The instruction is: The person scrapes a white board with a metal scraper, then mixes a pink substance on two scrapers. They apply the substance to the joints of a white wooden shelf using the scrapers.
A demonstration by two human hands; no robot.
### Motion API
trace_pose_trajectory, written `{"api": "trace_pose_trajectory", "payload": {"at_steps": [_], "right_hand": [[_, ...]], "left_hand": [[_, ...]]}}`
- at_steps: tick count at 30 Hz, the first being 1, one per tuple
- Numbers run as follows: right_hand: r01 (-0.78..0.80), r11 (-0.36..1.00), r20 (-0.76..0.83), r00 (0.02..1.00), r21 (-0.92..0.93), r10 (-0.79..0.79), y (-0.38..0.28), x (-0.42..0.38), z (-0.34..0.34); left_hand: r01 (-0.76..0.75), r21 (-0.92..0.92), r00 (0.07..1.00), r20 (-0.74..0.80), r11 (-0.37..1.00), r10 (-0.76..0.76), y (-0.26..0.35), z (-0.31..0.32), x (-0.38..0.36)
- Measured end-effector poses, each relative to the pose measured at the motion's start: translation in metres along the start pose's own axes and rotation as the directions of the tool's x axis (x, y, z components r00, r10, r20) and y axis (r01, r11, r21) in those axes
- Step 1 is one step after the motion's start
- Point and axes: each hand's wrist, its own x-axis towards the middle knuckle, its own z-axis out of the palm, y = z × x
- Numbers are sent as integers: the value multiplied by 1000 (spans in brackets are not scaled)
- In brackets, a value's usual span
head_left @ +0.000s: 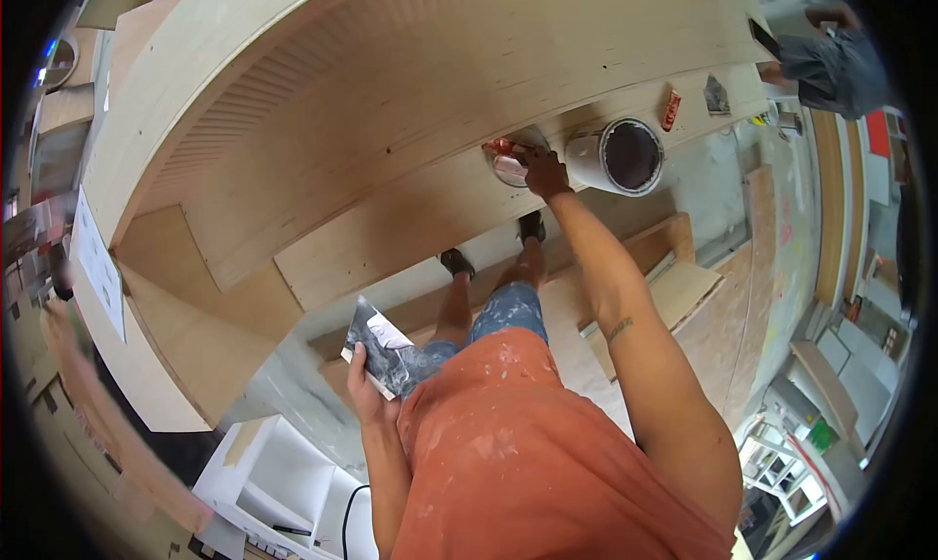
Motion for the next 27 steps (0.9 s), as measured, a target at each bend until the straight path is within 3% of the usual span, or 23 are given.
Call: {"api": "trace_pose_trajectory", "payload": {"at_steps": [2,4,8,11,14,16,19,22,25,27], "right_hand": [[9,1000,44,999,-13,-8,3,5,-15],[-16,1000,205,979,8,14,9,7,-36],[28,998,213,976,60,-41,32,5,-28],[-93,975,198,979,202,53,39,4,-20],[-5,986,123,992,165,-15,37,-1,-26],[76,988,258,960,138,-110,37,3,-29],[-33,973,237,971,229,-23,30,5,-27],[83,968,120,986,239,-114,21,1,-19],[38,989,27,999,140,-42,-5,-8,-16],[-5,983,75,997,183,-9,-21,-14,-18]], "left_hand": [[5,1,1000,-2,1000,-5,1,-1,2],[13,12,999,30,1000,-13,2,-6,4],[17,-5,1000,26,1000,-17,6,-6,8],[43,-43,998,50,998,-41,7,-10,16],[78,-37,996,43,996,-76,9,-10,21],[76,-31,996,38,997,-75,8,-14,24],[81,-25,996,41,996,-80,9,-9,22],[84,-41,995,50,996,-82,7,-12,20],[92,-18,996,19,996,-91,3,-20,23],[96,-7,995,19,995,-96,2,-22,22]]}}
